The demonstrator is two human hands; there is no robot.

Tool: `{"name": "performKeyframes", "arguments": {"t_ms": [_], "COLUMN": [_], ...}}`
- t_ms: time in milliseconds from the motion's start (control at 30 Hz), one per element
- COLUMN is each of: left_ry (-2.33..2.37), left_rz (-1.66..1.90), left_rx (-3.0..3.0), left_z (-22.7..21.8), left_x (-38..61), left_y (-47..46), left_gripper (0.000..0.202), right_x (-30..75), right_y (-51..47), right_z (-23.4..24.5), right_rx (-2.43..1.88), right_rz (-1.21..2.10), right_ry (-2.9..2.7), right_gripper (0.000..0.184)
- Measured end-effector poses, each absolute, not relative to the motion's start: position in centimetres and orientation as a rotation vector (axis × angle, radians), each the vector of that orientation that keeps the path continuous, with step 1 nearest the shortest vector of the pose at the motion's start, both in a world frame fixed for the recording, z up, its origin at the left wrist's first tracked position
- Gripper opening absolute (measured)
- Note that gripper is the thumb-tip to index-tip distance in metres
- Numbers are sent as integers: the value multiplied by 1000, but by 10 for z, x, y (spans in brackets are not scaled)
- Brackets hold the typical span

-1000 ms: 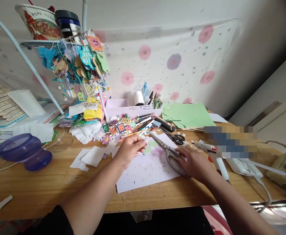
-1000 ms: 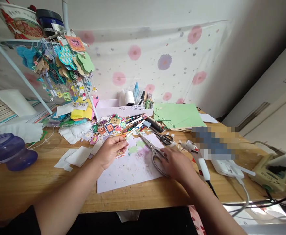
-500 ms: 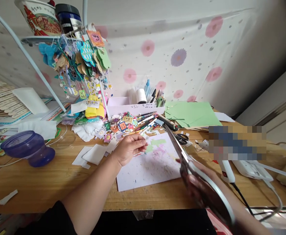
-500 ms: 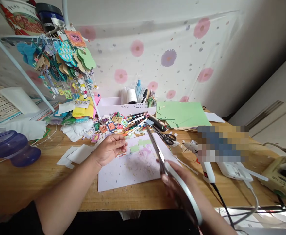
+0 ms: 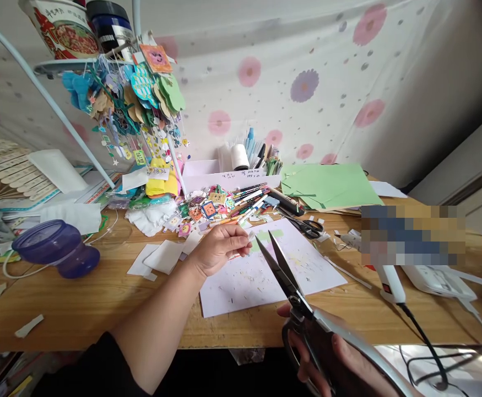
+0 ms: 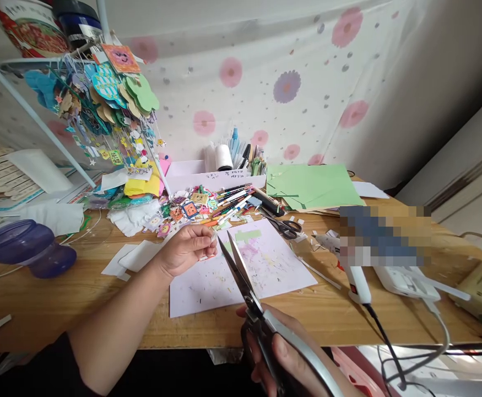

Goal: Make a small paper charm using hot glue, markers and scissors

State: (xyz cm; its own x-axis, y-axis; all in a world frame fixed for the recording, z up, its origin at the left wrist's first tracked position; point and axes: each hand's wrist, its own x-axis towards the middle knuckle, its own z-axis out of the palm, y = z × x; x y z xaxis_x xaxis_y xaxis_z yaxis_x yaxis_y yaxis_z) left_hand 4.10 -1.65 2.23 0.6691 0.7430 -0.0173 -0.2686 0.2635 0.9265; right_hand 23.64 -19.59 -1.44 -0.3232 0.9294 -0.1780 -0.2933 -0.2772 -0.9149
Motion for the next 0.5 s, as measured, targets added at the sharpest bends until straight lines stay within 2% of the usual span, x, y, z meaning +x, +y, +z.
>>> {"name": "performKeyframes", "arguments": {"t_ms": [500], "left_ry": [591], "left_rz": [680], "left_rx": [1323], "left_z": [23], "left_x": [41], "left_y": [-16], "left_gripper": [20], "right_x": [228], "right_y": [-196], "right_z": [-1], "right_rx": [-1098], "right_rz": [1675], "right_ry": [-1027], "right_gripper": [62]}}
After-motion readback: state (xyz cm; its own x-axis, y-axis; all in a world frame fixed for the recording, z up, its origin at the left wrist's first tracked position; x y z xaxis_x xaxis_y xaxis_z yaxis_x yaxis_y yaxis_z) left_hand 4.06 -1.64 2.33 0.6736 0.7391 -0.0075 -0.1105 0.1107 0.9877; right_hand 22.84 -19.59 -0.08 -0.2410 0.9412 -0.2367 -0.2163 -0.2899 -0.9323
